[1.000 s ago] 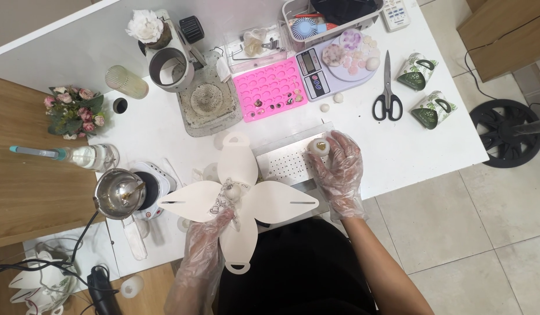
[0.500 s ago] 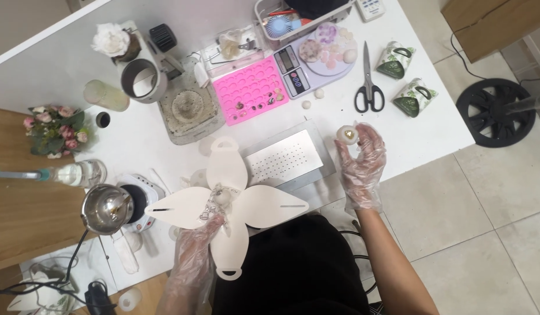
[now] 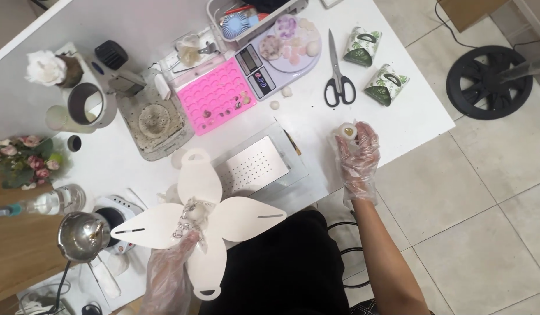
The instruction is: Assembling and packaging small items into a floral-shaped decorative box.
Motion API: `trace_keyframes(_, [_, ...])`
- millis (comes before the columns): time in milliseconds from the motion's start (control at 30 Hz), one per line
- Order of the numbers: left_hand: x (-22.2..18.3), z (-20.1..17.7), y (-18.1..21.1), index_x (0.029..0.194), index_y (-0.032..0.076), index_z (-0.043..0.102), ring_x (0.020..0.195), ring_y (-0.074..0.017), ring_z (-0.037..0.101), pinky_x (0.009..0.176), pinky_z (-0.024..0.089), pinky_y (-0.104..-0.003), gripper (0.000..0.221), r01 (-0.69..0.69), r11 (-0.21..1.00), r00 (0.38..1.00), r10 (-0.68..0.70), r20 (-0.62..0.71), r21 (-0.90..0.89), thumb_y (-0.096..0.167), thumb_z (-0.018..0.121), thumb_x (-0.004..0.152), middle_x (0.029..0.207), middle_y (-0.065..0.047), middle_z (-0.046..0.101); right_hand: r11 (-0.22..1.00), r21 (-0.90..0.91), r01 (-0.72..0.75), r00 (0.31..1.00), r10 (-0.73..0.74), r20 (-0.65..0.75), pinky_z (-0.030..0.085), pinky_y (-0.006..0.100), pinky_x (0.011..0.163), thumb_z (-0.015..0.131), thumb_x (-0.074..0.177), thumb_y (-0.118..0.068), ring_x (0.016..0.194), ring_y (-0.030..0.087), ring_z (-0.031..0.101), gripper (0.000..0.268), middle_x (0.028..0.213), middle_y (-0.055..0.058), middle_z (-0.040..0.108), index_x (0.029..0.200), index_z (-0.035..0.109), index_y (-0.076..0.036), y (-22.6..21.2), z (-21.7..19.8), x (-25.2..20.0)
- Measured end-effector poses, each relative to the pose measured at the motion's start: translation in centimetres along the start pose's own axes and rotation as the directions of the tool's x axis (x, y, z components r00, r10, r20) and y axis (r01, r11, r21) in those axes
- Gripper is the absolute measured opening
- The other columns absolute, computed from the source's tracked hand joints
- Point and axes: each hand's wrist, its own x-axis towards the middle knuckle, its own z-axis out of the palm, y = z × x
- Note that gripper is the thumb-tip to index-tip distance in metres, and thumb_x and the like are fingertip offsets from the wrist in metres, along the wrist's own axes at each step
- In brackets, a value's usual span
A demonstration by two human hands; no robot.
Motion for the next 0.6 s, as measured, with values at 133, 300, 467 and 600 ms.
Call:
trace_keyframes(133, [1.0, 0.5, 0.0, 0.125, 0.000, 0.063, 0.093, -0.0198, 0.067, 0.082, 0.055, -0.036, 0.051, -0.003, 0.999, 1.000, 0.003, 0.011, 0.038, 0.018, 0.078, 0.080, 0.106, -0.009, 0.071, 0.999, -0.032, 0.014, 1.000, -0.015, -0.007, 0.059, 0.037, 0.093, 0.085, 0.090, -0.015, 0.113, 0.031, 0.068, 0.047, 0.135, 0.017, 0.061, 0.129, 0.064, 0.000, 1.3, 0.3, 0.3])
trace_keyframes(300, [-0.1, -0.8, -0.6, 0.126, 0.001, 0.062, 0.094, -0.0197, 0.067, 0.083, 0.055, -0.036, 0.052, -0.005, 0.997, 1.000, 0.004, 0.010, 0.083, 0.020, 0.078, 0.081, 0.107, -0.009, 0.071, 0.998, -0.061, -0.011, 0.999, 0.013, 0.033, 0.060, 0.038, 0.094, 0.084, 0.090, -0.015, 0.112, 0.031, 0.068, 0.046, 0.135, 0.017, 0.061, 0.129, 0.064, 0.000, 2.3, 1.0, 0.4])
trace_keyframes(467, [-2.6, -2.7, -1.6, 0.127, 0.001, 0.062, 0.095, -0.0196, 0.068, 0.084, 0.054, -0.037, 0.053, -0.008, 0.993, 1.000, 0.008, 0.001, 0.120, 0.022, 0.078, 0.081, 0.108, -0.009, 0.072, 0.998, -0.057, -0.014, 0.999, 0.016, 0.031, 0.059, 0.039, 0.096, 0.082, 0.093, -0.015, 0.114, 0.033, 0.067, 0.045, 0.135, 0.019, 0.060, 0.130, 0.063, 0.002, 3.1, 1.8, 0.2])
trace_keyframes(600, [-4.8, -4.0, -2.1, 0.128, 0.001, 0.062, 0.096, -0.0195, 0.068, 0.085, 0.054, -0.037, 0.054, -0.011, 0.990, 1.000, 0.011, -0.003, 0.144, 0.023, 0.078, 0.081, 0.108, -0.009, 0.072, 0.998, -0.063, -0.025, 0.999, 0.027, 0.025, 0.058, 0.040, 0.097, 0.082, 0.093, -0.016, 0.115, 0.033, 0.067, 0.045, 0.135, 0.019, 0.060, 0.130, 0.064, 0.002, 3.9, 2.4, 0.0])
